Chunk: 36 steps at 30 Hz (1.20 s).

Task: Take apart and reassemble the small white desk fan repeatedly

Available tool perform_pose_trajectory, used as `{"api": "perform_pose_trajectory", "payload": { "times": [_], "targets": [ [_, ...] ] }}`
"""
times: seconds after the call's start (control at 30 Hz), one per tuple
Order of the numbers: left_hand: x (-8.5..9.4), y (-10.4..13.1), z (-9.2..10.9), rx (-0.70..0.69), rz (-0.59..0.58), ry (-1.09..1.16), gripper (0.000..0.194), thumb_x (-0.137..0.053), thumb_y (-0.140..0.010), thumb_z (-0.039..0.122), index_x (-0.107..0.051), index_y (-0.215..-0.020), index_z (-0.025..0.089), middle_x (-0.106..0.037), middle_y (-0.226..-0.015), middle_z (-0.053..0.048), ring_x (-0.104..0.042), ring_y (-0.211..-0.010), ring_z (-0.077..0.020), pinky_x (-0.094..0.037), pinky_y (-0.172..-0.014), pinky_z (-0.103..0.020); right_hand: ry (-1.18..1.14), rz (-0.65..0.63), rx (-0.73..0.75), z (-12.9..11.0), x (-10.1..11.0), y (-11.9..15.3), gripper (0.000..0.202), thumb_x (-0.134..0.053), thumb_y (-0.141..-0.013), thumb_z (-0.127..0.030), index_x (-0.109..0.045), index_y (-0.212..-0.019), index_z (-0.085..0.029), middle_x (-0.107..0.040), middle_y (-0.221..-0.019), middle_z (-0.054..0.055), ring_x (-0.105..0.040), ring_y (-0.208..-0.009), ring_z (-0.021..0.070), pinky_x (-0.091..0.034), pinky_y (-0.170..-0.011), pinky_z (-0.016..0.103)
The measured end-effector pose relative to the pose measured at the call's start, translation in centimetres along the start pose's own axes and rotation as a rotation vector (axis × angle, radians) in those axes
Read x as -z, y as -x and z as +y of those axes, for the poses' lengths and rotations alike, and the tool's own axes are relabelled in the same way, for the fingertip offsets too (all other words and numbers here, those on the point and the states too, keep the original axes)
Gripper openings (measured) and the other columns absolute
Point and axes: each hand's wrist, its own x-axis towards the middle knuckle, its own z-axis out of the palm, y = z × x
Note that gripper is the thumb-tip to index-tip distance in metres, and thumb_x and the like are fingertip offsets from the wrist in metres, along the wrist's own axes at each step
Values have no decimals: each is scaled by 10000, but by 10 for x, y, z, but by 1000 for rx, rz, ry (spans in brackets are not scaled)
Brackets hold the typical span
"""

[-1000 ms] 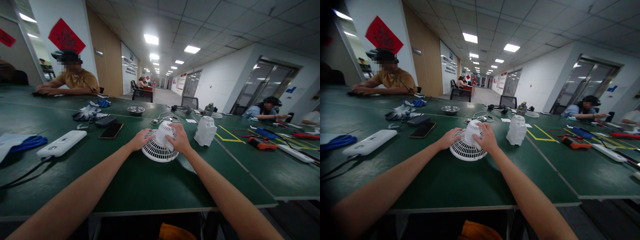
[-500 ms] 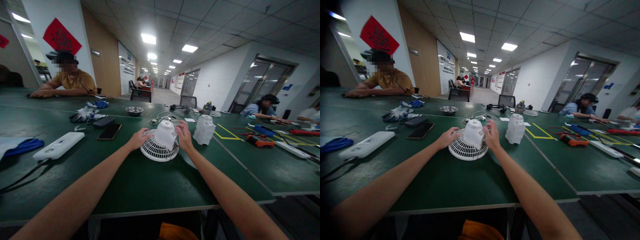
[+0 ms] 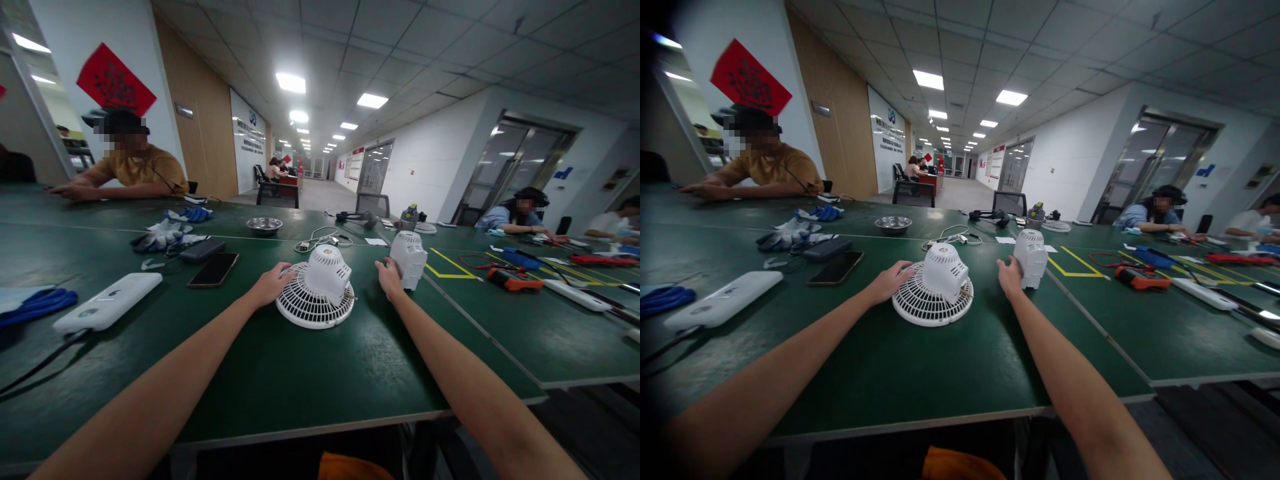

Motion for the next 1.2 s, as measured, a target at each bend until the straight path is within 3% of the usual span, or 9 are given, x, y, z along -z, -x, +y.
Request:
{"api": "perform_pose_trajectory", "payload": {
  "times": [0.13, 0.3, 0.37, 0.53, 0.67, 0.83, 1.2],
  "targets": [
    [-2, -3, -4, -1, 9, -1, 703, -328, -873, 669, -453, -1370, 189, -614, -1311, -152, -617, -1142, -305, -462, -923, -403, -16, 37, -141, -2, 5, 0, 576, -526, -821, -471, -523, -1263, -103, -643, -1086, 195, -579, -1078, 315, -374, -987, 458],
    [-4, -7, -7, 37, 2, -9, 702, -350, -877, 642, -439, -1390, 170, -593, -1339, -164, -600, -1168, -304, -440, -955, -397, -58, -48, -136, -22, 6, 8, 533, -525, -827, -503, -556, -1244, -173, -690, -987, 119, -629, -953, 283, -429, -932, 442],
    [-6, -8, -8, 51, 9, -4, 680, -350, -889, 608, -441, -1390, 157, -586, -1345, -170, -595, -1175, -298, -435, -961, -383, -134, -142, -65, -36, 6, 15, 529, -494, -849, -519, -520, -1283, -217, -692, -995, 81, -633, -941, 260, -454, -906, 428],
    [-9, -8, -4, 65, 70, 8, 619, -334, -916, 537, -433, -1391, 152, -579, -1354, -173, -588, -1186, -294, -415, -984, -390, -438, -528, 232, -71, 6, 38, 577, -499, -884, -493, -360, -1405, -286, -647, -1149, 62, -605, -1058, 226, -477, -905, 402],
    [-5, -7, -1, 115, 124, -9, 599, -328, -923, 510, -421, -1386, 141, -577, -1349, -190, -580, -1195, -308, -407, -988, -410, -413, -646, 327, -89, 8, 51, 744, -632, -819, -483, -284, -1442, -268, -627, -1159, 87, -599, -1061, 246, -478, -897, 427],
    [3, -3, -4, 86, 63, -13, 615, -296, -926, 538, -430, -1379, 143, -582, -1338, -194, -576, -1198, -317, -419, -965, -413, -255, -660, 371, -96, 8, 58, 901, -749, -716, -494, -276, -1446, -257, -618, -1156, 102, -609, -986, 248, -502, -835, 411],
    [3, -6, -14, 50, 49, -19, 664, -302, -910, 590, -425, -1402, 161, -585, -1343, -171, -576, -1196, -308, -433, -961, -403, -212, -625, 396, -94, 5, 58, 865, -733, -739, -470, -279, -1439, -243, -629, -1142, 98, -616, -984, 246, -510, -846, 414]
  ]
}}
